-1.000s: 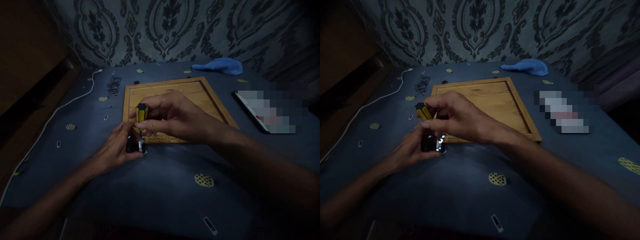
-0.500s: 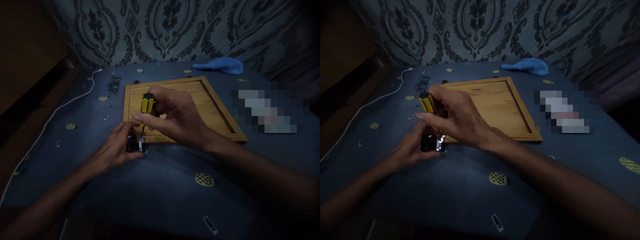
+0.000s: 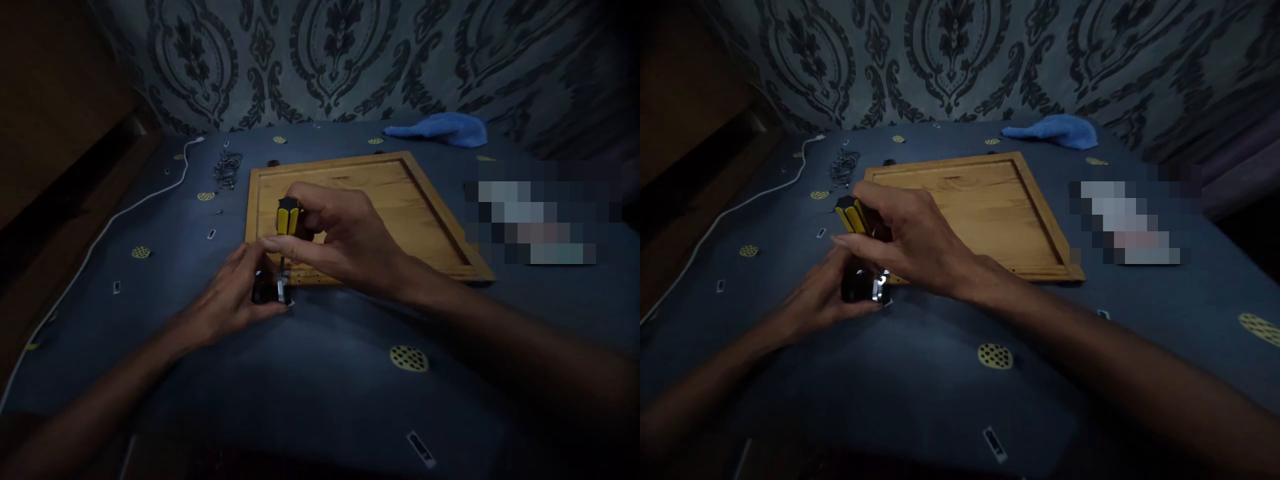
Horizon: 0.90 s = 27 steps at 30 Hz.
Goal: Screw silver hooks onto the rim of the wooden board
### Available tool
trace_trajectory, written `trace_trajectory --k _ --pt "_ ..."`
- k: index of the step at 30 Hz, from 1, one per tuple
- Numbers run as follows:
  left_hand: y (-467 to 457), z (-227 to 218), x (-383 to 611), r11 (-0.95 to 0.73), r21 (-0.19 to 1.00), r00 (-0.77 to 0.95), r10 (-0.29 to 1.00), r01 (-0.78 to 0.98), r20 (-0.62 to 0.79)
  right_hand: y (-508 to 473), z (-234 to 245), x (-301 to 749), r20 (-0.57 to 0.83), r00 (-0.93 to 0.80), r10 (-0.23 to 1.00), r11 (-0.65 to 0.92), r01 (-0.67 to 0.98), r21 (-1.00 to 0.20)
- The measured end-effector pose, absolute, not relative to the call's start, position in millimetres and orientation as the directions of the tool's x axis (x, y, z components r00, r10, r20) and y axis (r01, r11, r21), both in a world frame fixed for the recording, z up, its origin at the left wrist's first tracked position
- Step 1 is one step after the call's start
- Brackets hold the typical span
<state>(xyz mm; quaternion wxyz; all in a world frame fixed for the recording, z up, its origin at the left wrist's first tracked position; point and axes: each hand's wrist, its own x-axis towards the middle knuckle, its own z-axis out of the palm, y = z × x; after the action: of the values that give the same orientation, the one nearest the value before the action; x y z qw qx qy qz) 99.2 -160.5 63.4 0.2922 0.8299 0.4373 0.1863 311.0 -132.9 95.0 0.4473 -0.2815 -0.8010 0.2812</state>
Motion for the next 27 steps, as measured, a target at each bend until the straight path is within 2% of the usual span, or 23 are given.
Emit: trace_trajectory --k 5,8,10,13,16,19,27 --pt "-161.2 65.0 99.1 -0.432 0.649 0.535 0.844 0.626 0.045 -129.9 111.5 319.2 0.421 -0.573 0.703 0.603 0.168 -0.78" --pt "-161.7 66.3 99.7 -0.434 0.657 0.535 0.843 0.617 0.055 -127.5 125.0 326.9 0.277 -0.723 0.633 0.492 0.101 -0.865" --pt "-161.7 66.7 100.4 -0.435 0.668 0.541 0.839 0.604 0.057 -126.6 129.0 329.7 0.234 -0.771 0.592 0.445 0.07 -0.893" --pt "-161.5 66.2 101.2 -0.417 0.677 0.536 0.843 0.606 0.039 -126.6 124.2 327.9 0.294 -0.727 0.621 0.499 0.078 -0.863" --pt "-161.8 64.1 100.7 -0.395 0.677 0.516 0.856 0.621 0.026 -127.9 113.9 321.6 0.446 -0.618 0.648 0.664 0.169 -0.729" --pt "-162.3 60.9 98.9 -0.403 0.676 0.514 0.857 0.617 0.042 -129.5 107.9 316.6 0.573 -0.561 0.597 0.775 0.219 -0.592" --pt "-162.5 58.9 97.9 -0.418 0.654 0.514 0.857 0.631 0.052 -130.2 108.1 316.3 0.598 -0.564 0.57 0.804 0.232 -0.548"
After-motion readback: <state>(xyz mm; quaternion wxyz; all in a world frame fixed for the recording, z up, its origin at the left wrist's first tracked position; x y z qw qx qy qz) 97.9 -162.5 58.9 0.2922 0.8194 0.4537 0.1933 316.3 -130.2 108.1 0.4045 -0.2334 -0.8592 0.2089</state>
